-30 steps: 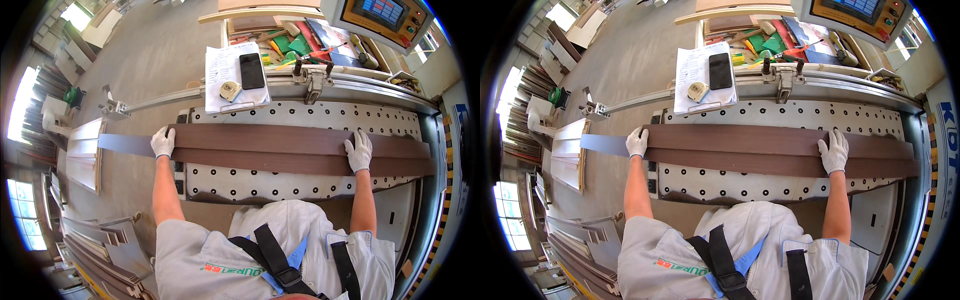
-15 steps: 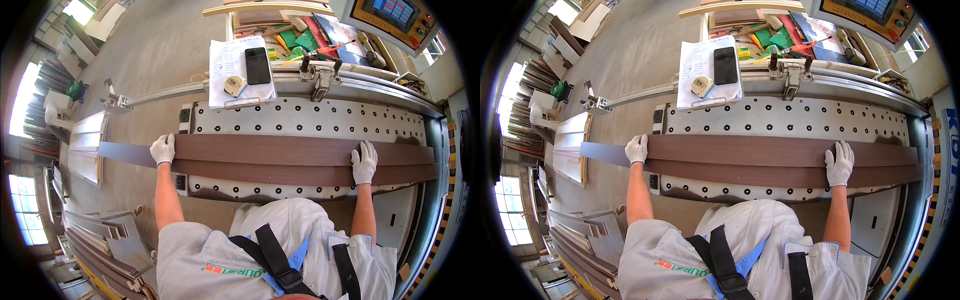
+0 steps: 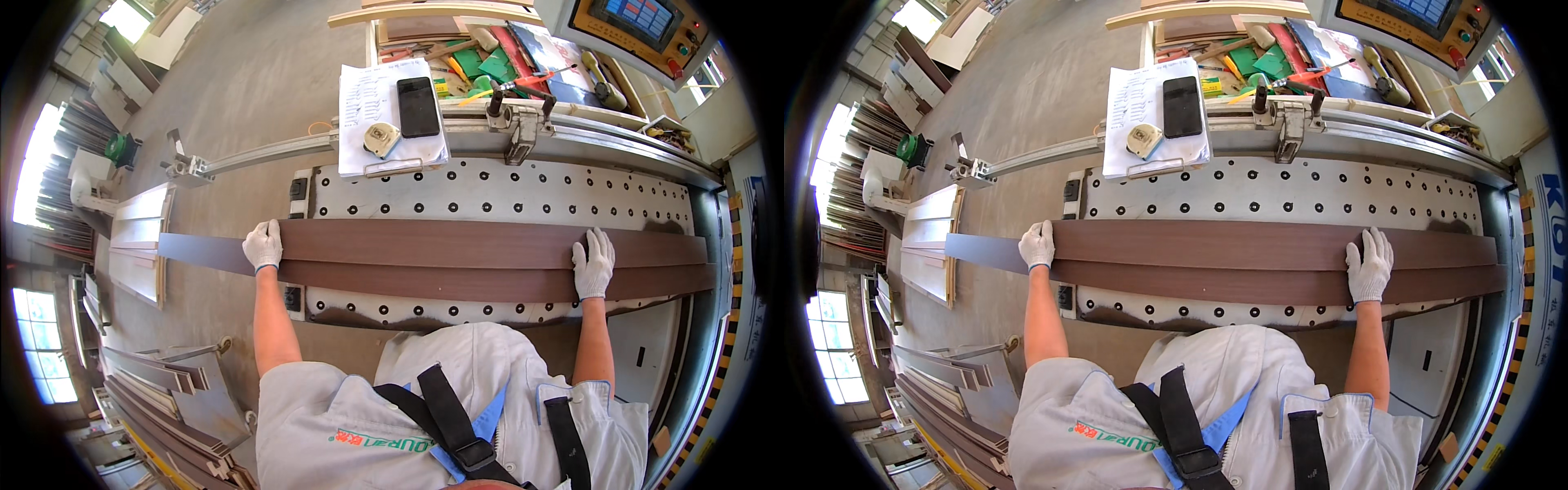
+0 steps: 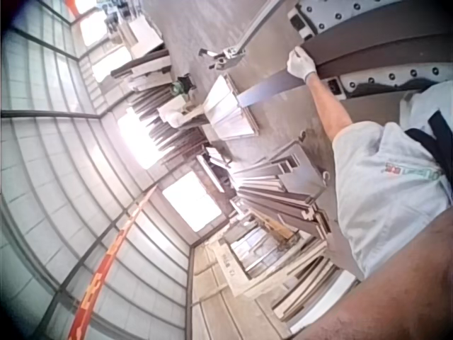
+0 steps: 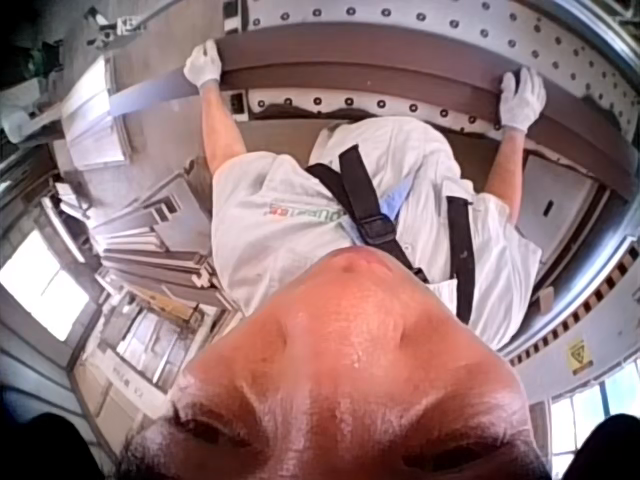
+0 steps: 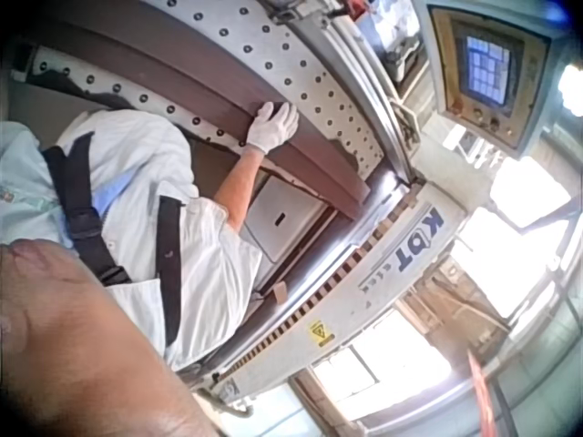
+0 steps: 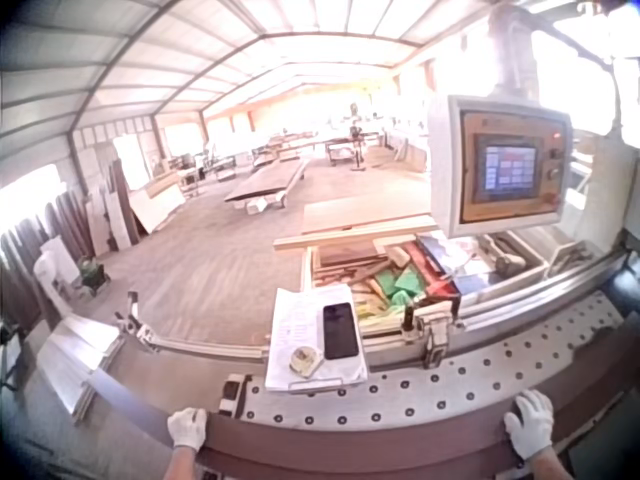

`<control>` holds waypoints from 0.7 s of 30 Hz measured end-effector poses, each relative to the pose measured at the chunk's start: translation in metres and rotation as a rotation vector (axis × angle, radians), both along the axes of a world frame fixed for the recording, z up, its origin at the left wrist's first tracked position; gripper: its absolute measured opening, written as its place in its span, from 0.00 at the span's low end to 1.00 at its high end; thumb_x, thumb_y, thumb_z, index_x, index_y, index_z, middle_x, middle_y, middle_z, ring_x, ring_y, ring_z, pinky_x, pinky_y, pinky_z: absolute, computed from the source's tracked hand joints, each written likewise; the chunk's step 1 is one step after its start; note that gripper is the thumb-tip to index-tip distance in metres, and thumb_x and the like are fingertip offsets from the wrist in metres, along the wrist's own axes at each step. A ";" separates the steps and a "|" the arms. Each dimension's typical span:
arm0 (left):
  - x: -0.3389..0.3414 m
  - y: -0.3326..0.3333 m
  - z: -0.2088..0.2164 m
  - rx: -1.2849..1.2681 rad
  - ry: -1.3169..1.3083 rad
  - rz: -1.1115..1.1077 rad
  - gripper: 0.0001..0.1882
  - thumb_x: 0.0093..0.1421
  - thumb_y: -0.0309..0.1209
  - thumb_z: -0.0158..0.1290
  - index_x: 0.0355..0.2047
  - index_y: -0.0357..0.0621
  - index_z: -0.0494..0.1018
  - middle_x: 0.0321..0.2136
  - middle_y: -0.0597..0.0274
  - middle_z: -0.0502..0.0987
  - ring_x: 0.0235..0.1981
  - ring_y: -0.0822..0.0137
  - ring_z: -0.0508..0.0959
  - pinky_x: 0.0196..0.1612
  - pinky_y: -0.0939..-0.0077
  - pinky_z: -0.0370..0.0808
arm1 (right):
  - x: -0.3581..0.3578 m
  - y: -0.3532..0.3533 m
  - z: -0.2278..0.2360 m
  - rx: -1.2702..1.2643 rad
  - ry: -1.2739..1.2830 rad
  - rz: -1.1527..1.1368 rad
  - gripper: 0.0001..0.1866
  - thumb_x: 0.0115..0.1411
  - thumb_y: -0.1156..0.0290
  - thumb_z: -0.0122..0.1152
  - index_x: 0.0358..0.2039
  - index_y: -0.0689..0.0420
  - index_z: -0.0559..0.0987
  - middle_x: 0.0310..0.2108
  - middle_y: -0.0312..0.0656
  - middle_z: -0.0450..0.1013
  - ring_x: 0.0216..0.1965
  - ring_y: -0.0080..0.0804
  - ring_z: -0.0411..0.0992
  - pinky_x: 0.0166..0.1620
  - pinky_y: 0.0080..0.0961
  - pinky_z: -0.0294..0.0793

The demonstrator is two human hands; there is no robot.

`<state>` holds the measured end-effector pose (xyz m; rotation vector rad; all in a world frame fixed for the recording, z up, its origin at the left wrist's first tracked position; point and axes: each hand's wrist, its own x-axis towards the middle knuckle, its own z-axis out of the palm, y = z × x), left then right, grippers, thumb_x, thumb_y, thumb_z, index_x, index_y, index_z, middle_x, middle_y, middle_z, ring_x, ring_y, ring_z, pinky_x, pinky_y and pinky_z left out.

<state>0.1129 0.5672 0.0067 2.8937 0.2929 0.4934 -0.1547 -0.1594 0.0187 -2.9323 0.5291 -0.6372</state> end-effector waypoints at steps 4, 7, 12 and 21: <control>0.003 0.002 -0.002 -0.015 0.037 0.013 0.23 0.70 0.52 0.55 0.38 0.49 0.89 0.34 0.46 0.88 0.39 0.41 0.87 0.49 0.49 0.82 | -0.001 -0.001 -0.001 0.003 0.004 -0.006 0.25 0.71 0.55 0.65 0.59 0.62 0.83 0.65 0.53 0.77 0.69 0.55 0.71 0.74 0.50 0.63; 0.003 0.001 0.004 -0.061 0.061 0.026 0.23 0.69 0.53 0.56 0.39 0.47 0.89 0.35 0.47 0.88 0.39 0.42 0.88 0.48 0.50 0.82 | -0.001 0.000 0.000 0.018 0.001 -0.005 0.26 0.71 0.55 0.65 0.59 0.62 0.83 0.65 0.53 0.77 0.69 0.55 0.71 0.74 0.50 0.63; -0.004 -0.007 0.009 -0.155 0.012 0.058 0.24 0.67 0.54 0.59 0.39 0.46 0.89 0.34 0.49 0.88 0.38 0.45 0.88 0.47 0.55 0.83 | 0.000 0.001 0.000 0.009 -0.008 -0.006 0.26 0.71 0.55 0.65 0.59 0.62 0.83 0.65 0.53 0.77 0.69 0.55 0.71 0.74 0.50 0.64; -0.005 -0.011 0.007 -0.237 -0.024 0.111 0.24 0.66 0.54 0.62 0.38 0.45 0.89 0.33 0.49 0.89 0.37 0.48 0.89 0.46 0.57 0.84 | 0.000 0.001 0.000 0.012 -0.013 -0.011 0.25 0.70 0.56 0.66 0.59 0.62 0.83 0.65 0.53 0.77 0.69 0.55 0.71 0.74 0.50 0.63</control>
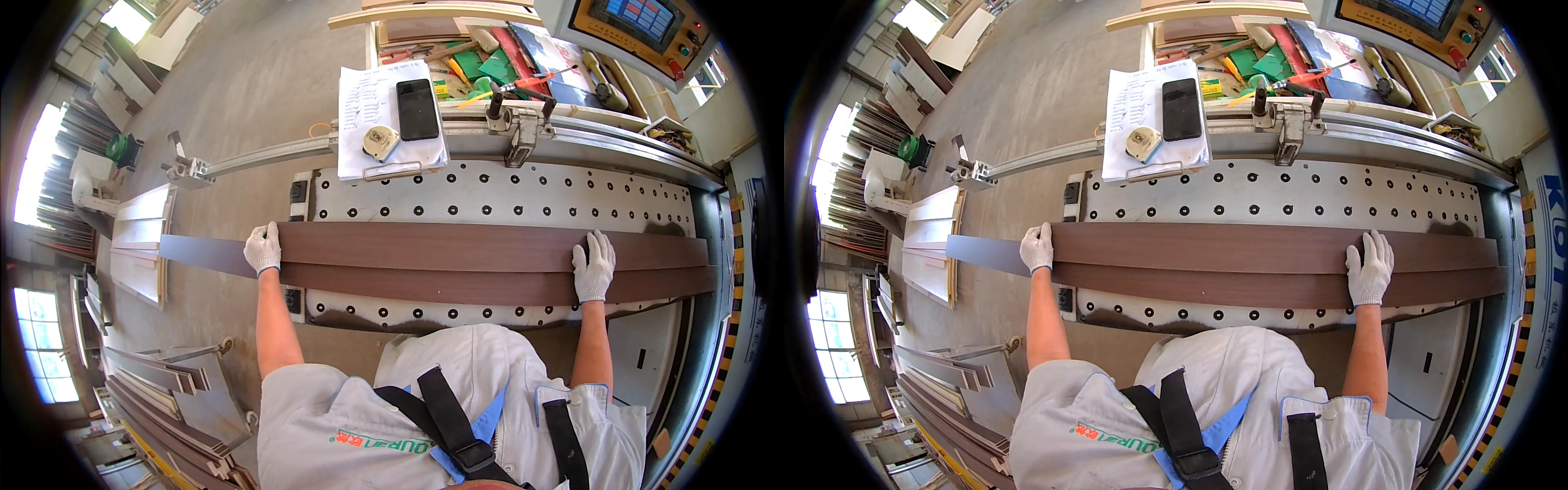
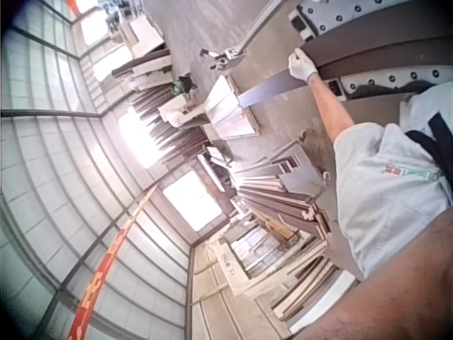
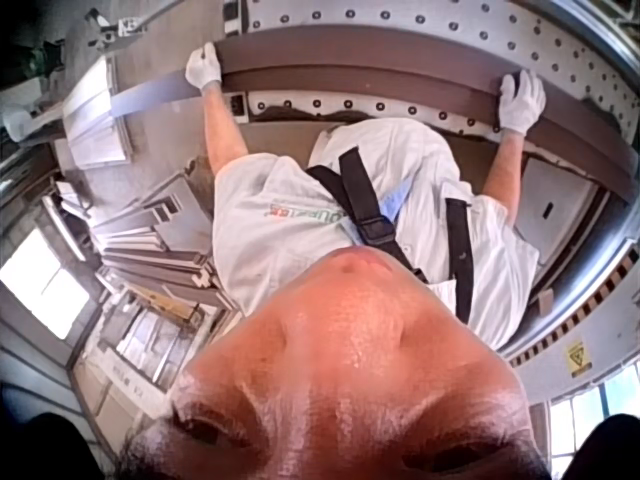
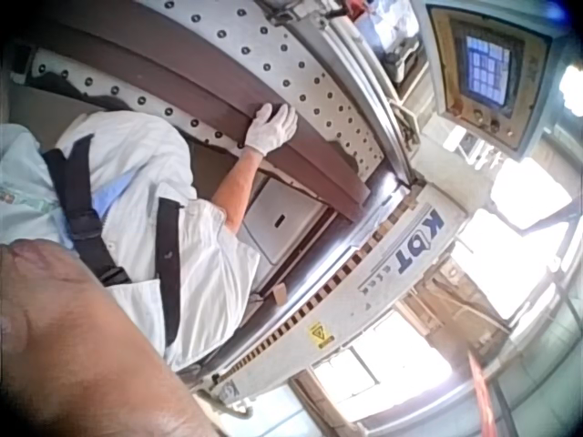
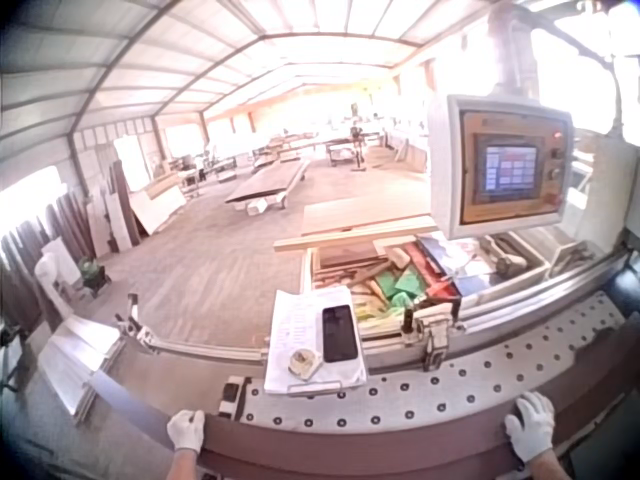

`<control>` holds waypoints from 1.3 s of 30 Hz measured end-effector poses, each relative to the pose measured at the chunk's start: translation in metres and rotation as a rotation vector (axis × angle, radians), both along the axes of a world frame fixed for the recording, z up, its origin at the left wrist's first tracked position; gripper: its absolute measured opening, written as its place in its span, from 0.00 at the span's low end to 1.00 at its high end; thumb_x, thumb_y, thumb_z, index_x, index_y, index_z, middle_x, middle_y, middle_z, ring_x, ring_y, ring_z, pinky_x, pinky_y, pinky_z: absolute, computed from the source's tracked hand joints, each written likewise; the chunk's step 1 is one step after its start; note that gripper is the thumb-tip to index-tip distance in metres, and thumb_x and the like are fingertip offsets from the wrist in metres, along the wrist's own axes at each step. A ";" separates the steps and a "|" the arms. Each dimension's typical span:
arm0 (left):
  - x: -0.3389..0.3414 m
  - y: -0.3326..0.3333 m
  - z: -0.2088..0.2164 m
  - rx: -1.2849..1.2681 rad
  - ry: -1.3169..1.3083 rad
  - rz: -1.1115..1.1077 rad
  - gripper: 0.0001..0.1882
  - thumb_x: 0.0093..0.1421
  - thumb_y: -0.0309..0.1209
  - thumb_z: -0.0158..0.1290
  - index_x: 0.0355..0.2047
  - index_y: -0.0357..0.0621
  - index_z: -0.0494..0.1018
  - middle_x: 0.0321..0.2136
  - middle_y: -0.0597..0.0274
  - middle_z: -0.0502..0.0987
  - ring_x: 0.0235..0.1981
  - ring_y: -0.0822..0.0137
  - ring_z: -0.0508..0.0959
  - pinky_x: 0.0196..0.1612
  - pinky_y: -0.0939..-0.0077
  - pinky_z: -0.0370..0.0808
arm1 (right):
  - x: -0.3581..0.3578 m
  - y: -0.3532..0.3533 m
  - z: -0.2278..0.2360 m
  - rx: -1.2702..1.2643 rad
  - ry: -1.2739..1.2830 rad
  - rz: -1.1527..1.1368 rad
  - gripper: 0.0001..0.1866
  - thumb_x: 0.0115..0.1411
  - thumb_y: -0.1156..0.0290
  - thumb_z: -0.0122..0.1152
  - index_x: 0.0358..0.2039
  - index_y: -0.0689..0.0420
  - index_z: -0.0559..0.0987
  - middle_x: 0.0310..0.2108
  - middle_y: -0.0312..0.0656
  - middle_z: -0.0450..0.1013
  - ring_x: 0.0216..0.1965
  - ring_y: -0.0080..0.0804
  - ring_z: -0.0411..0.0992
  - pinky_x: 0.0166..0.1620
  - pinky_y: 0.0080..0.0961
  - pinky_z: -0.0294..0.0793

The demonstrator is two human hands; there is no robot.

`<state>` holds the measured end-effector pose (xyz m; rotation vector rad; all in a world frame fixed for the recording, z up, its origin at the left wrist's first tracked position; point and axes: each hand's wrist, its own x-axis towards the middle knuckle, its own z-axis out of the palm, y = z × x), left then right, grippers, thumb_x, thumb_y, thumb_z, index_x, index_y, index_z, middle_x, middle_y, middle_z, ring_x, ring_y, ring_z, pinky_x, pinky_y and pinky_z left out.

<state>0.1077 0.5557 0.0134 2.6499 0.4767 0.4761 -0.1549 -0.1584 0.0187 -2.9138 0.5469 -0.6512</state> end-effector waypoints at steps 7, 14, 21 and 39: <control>0.002 0.010 -0.009 0.016 -0.005 0.001 0.24 0.66 0.54 0.61 0.38 0.45 0.89 0.34 0.49 0.89 0.38 0.46 0.89 0.47 0.56 0.84 | 0.001 0.000 0.000 0.002 0.000 0.005 0.25 0.70 0.56 0.65 0.59 0.62 0.83 0.65 0.52 0.77 0.69 0.55 0.71 0.74 0.50 0.63; 0.003 0.000 0.001 0.044 0.013 -0.007 0.25 0.67 0.55 0.58 0.40 0.46 0.89 0.38 0.50 0.89 0.41 0.47 0.89 0.49 0.56 0.83 | -0.002 0.002 0.002 0.005 -0.006 -0.010 0.25 0.70 0.56 0.66 0.59 0.61 0.83 0.65 0.52 0.77 0.69 0.55 0.71 0.73 0.50 0.64; 0.005 0.004 0.010 0.143 0.228 -0.020 0.23 0.69 0.53 0.56 0.40 0.45 0.88 0.42 0.54 0.89 0.46 0.48 0.87 0.53 0.56 0.81 | 0.002 0.001 0.001 0.038 -0.026 -0.012 0.26 0.67 0.54 0.69 0.57 0.61 0.84 0.63 0.51 0.78 0.69 0.54 0.71 0.74 0.51 0.63; 0.056 -0.305 0.145 -0.230 -0.085 -0.742 0.23 0.58 0.41 0.60 0.48 0.35 0.83 0.36 0.48 0.86 0.43 0.49 0.86 0.48 0.57 0.83 | 0.055 0.153 0.076 0.362 -0.269 0.645 0.27 0.54 0.71 0.78 0.56 0.59 0.83 0.56 0.53 0.81 0.54 0.55 0.81 0.55 0.43 0.83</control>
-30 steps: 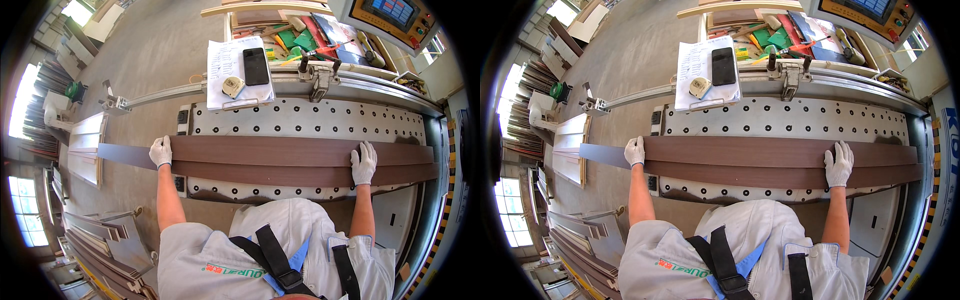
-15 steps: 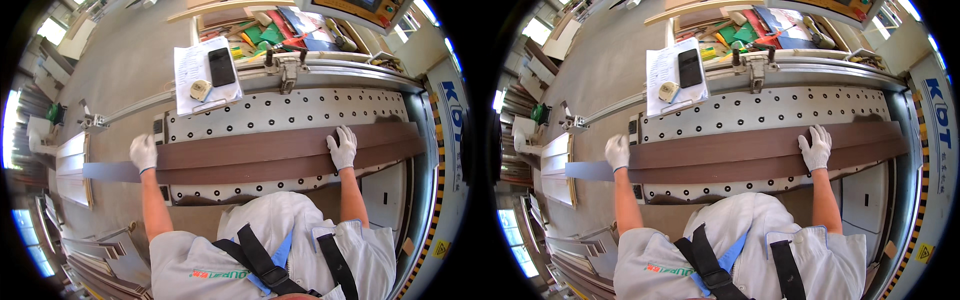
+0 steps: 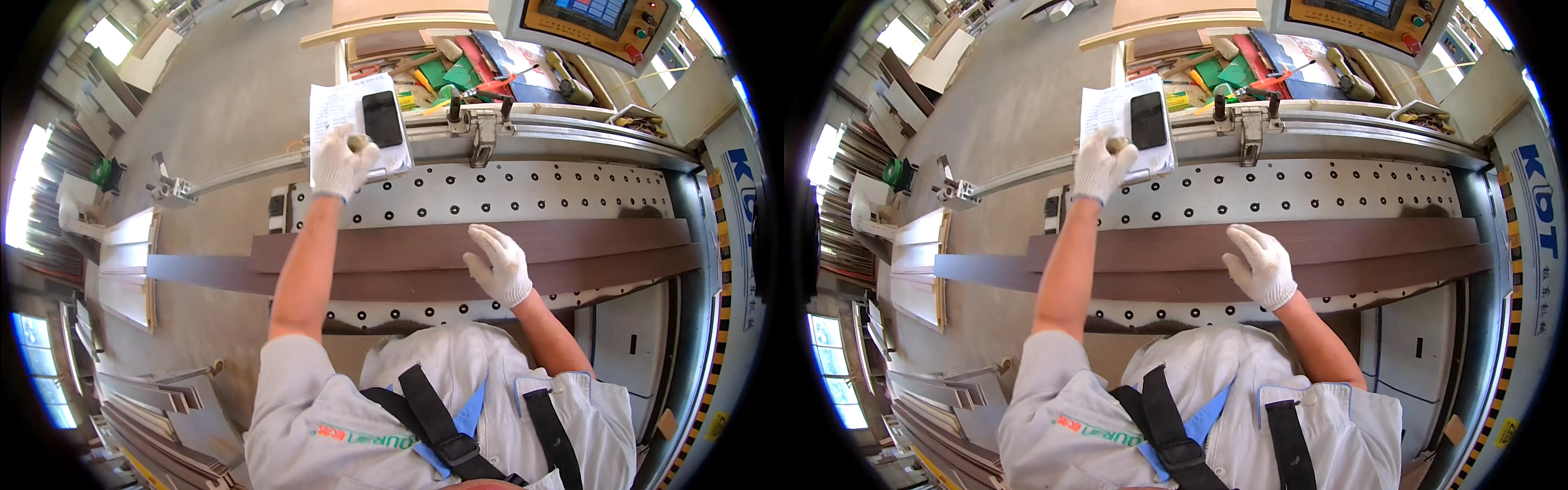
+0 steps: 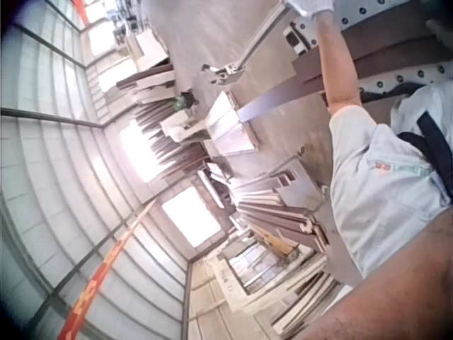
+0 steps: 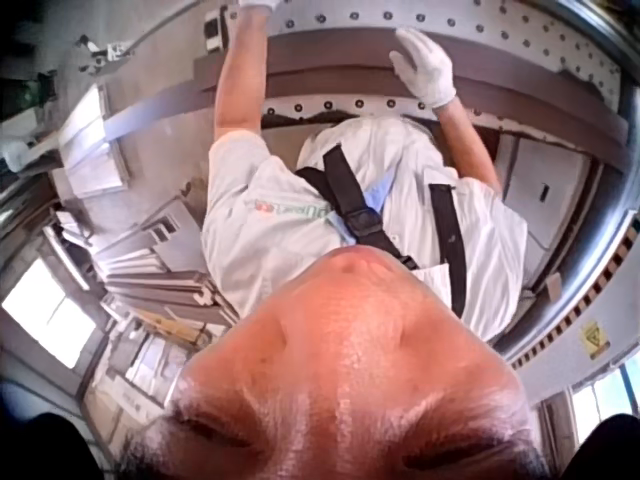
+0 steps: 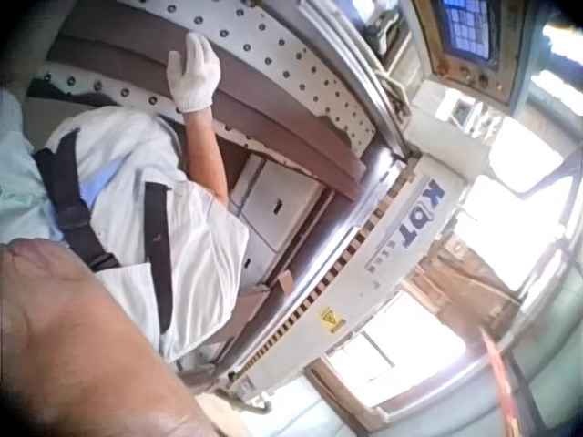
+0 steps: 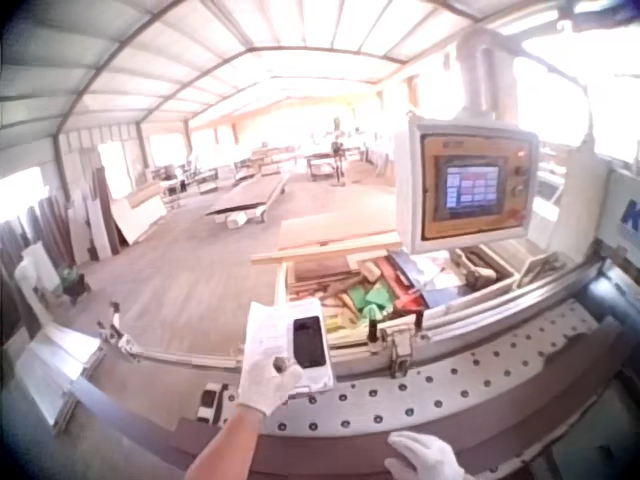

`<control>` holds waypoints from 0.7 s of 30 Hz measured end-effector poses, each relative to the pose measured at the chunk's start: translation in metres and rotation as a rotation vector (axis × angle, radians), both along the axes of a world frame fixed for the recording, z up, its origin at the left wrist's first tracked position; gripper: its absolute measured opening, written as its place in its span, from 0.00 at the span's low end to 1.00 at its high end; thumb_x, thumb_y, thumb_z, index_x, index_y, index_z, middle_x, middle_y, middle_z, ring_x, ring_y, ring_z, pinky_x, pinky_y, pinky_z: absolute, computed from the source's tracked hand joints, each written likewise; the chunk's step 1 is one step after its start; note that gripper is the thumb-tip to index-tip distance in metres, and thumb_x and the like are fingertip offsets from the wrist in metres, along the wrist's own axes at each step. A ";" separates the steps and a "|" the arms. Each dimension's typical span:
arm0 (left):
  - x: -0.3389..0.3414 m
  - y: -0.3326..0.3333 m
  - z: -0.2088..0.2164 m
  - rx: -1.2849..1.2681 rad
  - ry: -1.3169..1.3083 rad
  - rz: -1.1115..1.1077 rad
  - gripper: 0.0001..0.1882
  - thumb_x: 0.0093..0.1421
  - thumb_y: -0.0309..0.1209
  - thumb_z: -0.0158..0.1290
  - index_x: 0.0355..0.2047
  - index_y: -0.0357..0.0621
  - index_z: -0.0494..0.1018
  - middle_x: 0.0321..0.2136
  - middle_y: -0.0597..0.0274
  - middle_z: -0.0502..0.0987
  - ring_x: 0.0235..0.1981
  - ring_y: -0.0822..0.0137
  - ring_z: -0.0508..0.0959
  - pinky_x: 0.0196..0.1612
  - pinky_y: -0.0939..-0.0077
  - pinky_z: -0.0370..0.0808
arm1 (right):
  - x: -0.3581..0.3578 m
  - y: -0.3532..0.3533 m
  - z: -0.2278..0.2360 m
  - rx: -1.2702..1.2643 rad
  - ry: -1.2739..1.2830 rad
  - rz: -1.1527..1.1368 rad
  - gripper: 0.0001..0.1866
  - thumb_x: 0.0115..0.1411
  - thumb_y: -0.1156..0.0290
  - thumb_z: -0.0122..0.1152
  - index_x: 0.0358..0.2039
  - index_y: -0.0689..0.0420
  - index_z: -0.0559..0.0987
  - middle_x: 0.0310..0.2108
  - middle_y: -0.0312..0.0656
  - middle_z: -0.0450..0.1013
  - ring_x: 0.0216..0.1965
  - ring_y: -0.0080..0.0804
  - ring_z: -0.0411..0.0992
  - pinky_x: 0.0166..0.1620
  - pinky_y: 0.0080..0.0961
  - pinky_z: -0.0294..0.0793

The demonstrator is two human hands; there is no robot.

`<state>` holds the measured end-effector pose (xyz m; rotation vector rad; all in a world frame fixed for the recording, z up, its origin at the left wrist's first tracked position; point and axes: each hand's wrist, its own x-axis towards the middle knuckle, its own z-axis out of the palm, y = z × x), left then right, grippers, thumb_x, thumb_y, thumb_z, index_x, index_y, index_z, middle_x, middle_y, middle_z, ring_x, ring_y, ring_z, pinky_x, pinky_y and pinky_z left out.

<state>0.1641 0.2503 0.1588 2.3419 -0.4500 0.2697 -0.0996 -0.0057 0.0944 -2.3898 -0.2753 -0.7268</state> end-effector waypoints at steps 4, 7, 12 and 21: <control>-0.115 -0.042 0.010 -0.661 0.654 -0.359 0.12 0.67 0.33 0.62 0.46 0.40 0.79 0.32 0.68 0.78 0.27 0.76 0.78 0.28 0.79 0.76 | 0.021 0.044 0.039 0.155 -0.146 0.063 0.33 0.52 0.75 0.79 0.59 0.60 0.80 0.58 0.54 0.80 0.51 0.54 0.83 0.52 0.42 0.85; -0.145 -0.047 -0.043 -0.840 0.756 -0.328 0.12 0.68 0.31 0.61 0.47 0.36 0.78 0.32 0.68 0.77 0.29 0.75 0.77 0.32 0.79 0.78 | 0.026 0.053 0.044 0.074 -0.138 0.093 0.37 0.51 0.75 0.79 0.62 0.62 0.77 0.59 0.54 0.79 0.48 0.53 0.84 0.51 0.40 0.86; -0.141 -0.041 -0.032 -0.563 0.370 -0.142 0.17 0.61 0.34 0.67 0.44 0.38 0.77 0.31 0.65 0.80 0.33 0.72 0.80 0.39 0.74 0.81 | 0.008 0.054 0.023 0.211 0.181 0.111 0.33 0.56 0.71 0.77 0.62 0.64 0.78 0.55 0.55 0.81 0.45 0.48 0.85 0.46 0.37 0.86; 0.051 0.018 -0.030 0.359 -0.235 0.195 0.22 0.56 0.40 0.68 0.47 0.42 0.82 0.40 0.48 0.85 0.47 0.43 0.84 0.54 0.48 0.80 | -0.019 0.008 0.003 0.085 0.201 -0.016 0.27 0.59 0.69 0.76 0.57 0.64 0.82 0.57 0.57 0.81 0.55 0.53 0.82 0.57 0.44 0.83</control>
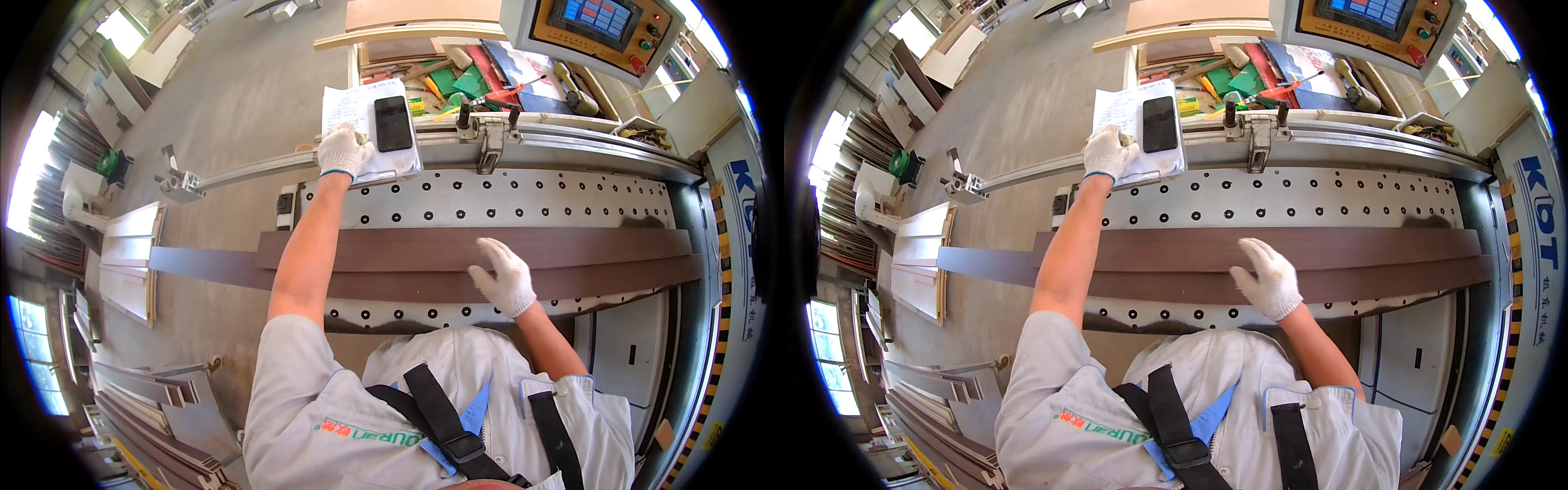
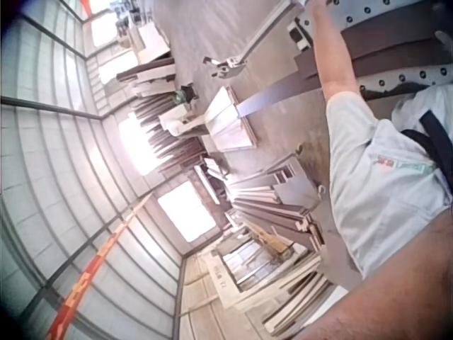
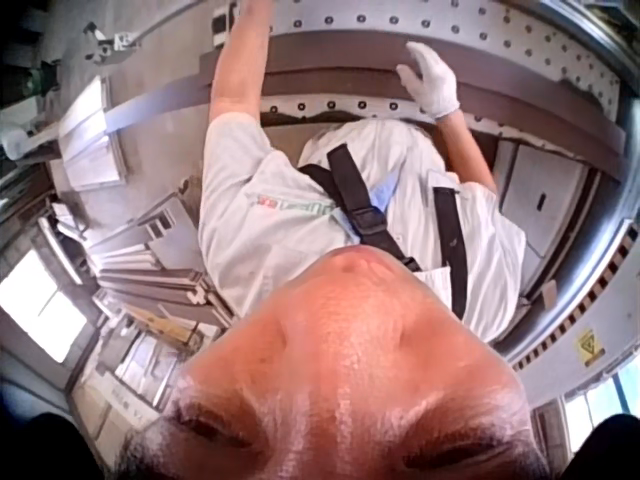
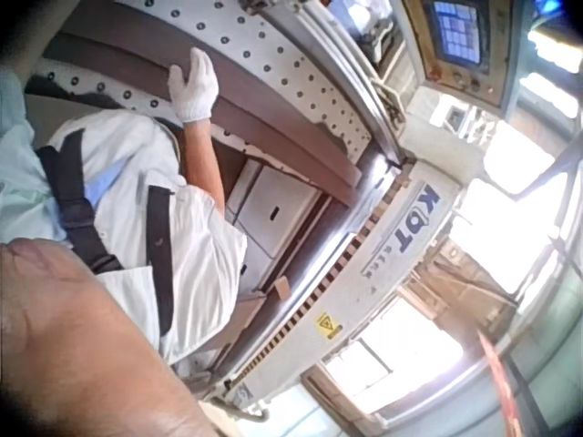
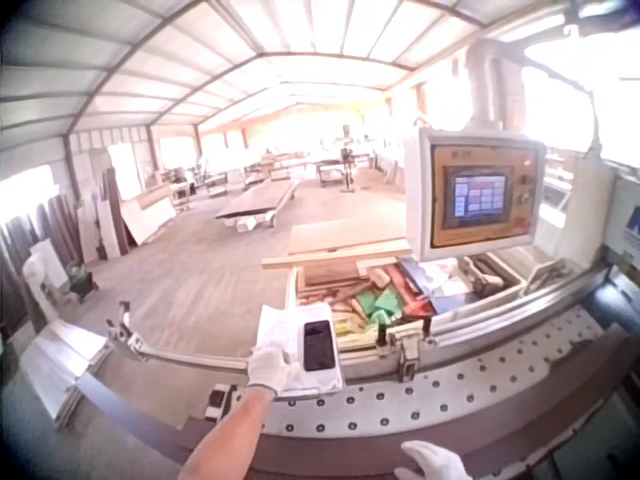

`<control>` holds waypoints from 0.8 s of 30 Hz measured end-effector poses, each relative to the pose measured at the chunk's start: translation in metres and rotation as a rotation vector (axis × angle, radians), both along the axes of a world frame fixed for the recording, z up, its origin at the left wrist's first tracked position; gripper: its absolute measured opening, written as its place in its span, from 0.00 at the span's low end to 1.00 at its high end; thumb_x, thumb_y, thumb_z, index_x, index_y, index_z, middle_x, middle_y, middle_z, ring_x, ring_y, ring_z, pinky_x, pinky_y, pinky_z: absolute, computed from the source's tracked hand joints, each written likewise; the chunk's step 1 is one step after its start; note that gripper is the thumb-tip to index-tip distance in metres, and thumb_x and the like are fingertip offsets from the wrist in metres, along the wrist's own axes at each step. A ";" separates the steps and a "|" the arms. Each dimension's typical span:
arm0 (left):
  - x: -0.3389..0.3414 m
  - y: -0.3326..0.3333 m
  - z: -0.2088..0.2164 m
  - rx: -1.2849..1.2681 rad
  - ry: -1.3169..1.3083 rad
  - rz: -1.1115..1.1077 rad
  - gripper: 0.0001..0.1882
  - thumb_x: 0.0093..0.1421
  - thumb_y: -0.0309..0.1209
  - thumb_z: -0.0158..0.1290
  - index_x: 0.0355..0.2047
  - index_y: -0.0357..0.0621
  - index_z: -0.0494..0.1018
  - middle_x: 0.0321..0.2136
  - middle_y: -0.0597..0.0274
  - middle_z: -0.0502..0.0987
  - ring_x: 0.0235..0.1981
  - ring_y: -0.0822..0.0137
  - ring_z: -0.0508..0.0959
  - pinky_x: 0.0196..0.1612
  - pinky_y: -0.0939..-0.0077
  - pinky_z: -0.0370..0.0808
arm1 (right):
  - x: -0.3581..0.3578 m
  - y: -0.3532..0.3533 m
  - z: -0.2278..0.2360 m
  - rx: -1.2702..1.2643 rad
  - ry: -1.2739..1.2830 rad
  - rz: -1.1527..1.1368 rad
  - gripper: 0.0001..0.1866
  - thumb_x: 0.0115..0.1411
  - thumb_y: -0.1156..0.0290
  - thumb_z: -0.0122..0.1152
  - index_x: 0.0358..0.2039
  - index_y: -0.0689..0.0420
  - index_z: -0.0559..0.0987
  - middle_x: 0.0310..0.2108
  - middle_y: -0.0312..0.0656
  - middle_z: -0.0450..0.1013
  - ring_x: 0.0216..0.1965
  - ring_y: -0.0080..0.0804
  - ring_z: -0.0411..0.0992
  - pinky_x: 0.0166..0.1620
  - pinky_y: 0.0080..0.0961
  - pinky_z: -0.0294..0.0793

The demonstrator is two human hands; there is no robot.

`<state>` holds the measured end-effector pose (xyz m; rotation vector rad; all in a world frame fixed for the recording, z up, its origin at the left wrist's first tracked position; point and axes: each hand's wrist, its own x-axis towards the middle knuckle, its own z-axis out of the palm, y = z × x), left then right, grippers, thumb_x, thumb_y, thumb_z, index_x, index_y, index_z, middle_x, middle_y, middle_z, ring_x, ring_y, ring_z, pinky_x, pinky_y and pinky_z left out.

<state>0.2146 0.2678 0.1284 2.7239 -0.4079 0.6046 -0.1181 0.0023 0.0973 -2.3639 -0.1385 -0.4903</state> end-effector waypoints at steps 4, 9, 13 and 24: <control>-0.068 -0.018 0.019 -0.100 -0.272 -0.381 0.20 0.61 0.38 0.67 0.50 0.40 0.82 0.51 0.43 0.83 0.53 0.41 0.82 0.59 0.50 0.77 | -0.053 -0.060 -0.026 -0.069 0.037 -0.359 0.27 0.60 0.66 0.76 0.58 0.64 0.82 0.58 0.57 0.80 0.59 0.57 0.79 0.62 0.47 0.79; -0.177 0.000 -0.048 0.013 0.221 -0.773 0.36 0.53 0.45 0.73 0.58 0.40 0.77 0.59 0.42 0.77 0.60 0.37 0.76 0.65 0.42 0.72 | -0.078 -0.136 -0.066 -0.274 0.129 -0.986 0.36 0.64 0.47 0.68 0.62 0.61 0.80 0.67 0.62 0.70 0.68 0.64 0.66 0.72 0.55 0.62; -0.200 -0.033 -0.064 0.284 0.312 -0.729 0.53 0.44 0.55 0.76 0.66 0.39 0.71 0.66 0.42 0.70 0.67 0.36 0.68 0.72 0.38 0.64 | -0.077 -0.155 -0.056 -0.238 0.355 -0.967 0.39 0.64 0.42 0.65 0.65 0.58 0.77 0.72 0.61 0.64 0.68 0.64 0.64 0.73 0.58 0.58; -0.215 -0.169 -0.091 0.160 0.275 -0.750 0.54 0.44 0.55 0.75 0.67 0.37 0.71 0.65 0.42 0.73 0.65 0.37 0.70 0.71 0.41 0.66 | -0.100 -0.252 -0.012 0.703 0.232 -0.833 0.23 0.67 0.62 0.70 0.55 0.64 0.84 0.51 0.51 0.83 0.48 0.45 0.84 0.54 0.34 0.83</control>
